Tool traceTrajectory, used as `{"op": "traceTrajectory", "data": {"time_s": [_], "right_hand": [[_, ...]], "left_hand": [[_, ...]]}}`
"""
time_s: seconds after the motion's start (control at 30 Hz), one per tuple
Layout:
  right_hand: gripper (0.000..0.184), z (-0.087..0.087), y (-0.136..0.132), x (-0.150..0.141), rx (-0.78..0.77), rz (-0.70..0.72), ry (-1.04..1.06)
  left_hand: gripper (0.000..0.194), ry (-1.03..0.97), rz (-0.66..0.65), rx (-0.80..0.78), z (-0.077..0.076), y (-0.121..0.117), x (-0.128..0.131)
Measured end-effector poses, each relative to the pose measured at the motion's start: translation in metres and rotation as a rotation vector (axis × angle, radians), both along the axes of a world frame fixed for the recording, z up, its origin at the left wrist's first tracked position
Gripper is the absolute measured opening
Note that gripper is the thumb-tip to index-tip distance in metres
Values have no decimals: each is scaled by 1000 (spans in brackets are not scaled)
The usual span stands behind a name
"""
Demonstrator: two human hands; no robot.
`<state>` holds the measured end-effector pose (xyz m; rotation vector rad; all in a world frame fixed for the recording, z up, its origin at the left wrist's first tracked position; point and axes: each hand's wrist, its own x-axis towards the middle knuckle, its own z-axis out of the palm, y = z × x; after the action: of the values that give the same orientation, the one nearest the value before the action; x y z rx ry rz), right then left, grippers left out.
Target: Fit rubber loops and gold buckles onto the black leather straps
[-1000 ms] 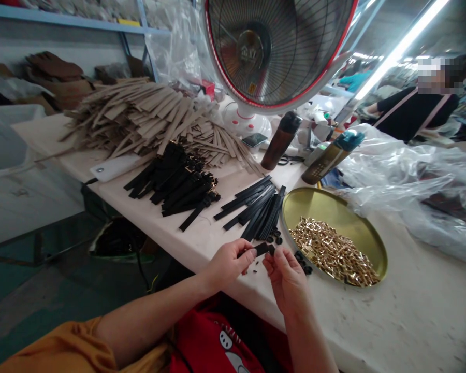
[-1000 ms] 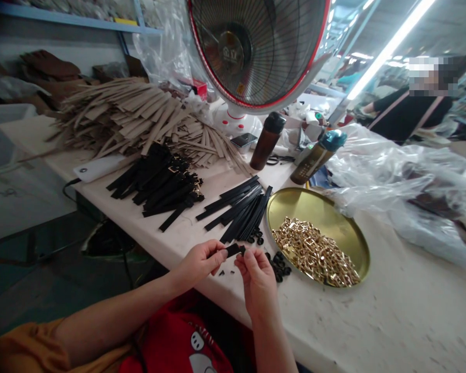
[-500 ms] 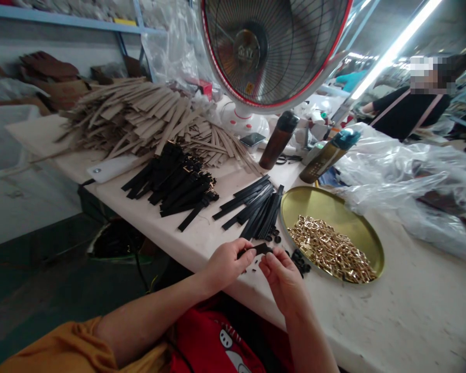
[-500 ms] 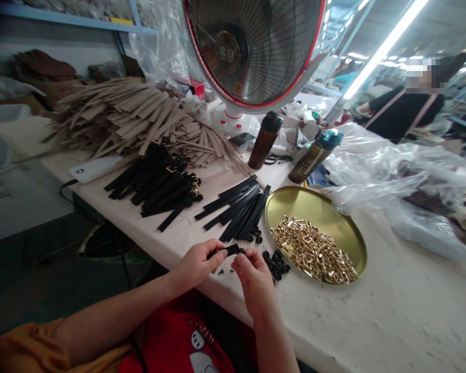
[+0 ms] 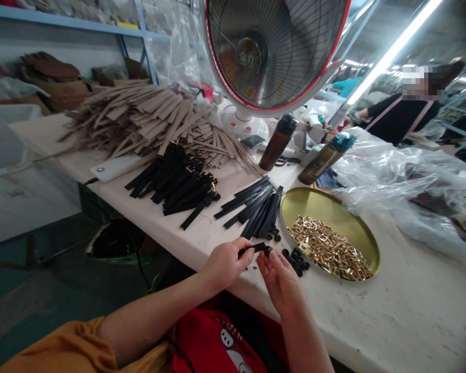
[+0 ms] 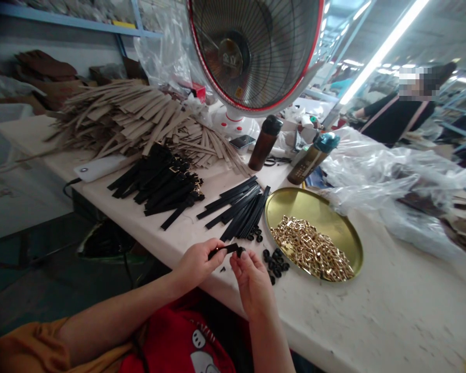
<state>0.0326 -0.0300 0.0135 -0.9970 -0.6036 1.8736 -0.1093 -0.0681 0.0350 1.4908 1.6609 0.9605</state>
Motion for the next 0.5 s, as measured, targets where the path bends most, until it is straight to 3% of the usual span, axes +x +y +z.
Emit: {"op": "traceTrajectory", "data": {"time_s": [0.23,0.37,0.5], "right_hand": [[16,-3,-4,-3,80,-86,-40],[15,-4,-8,0,121,-50,-122],[17,-4,-10,6,265,-10,-297]], "left_hand": [[25,-153,-48,-70,1,-5,2],[26,-105,-91,-62,2,-9,-2],[25,-12,-212,-34,7,-11,-10]]}}
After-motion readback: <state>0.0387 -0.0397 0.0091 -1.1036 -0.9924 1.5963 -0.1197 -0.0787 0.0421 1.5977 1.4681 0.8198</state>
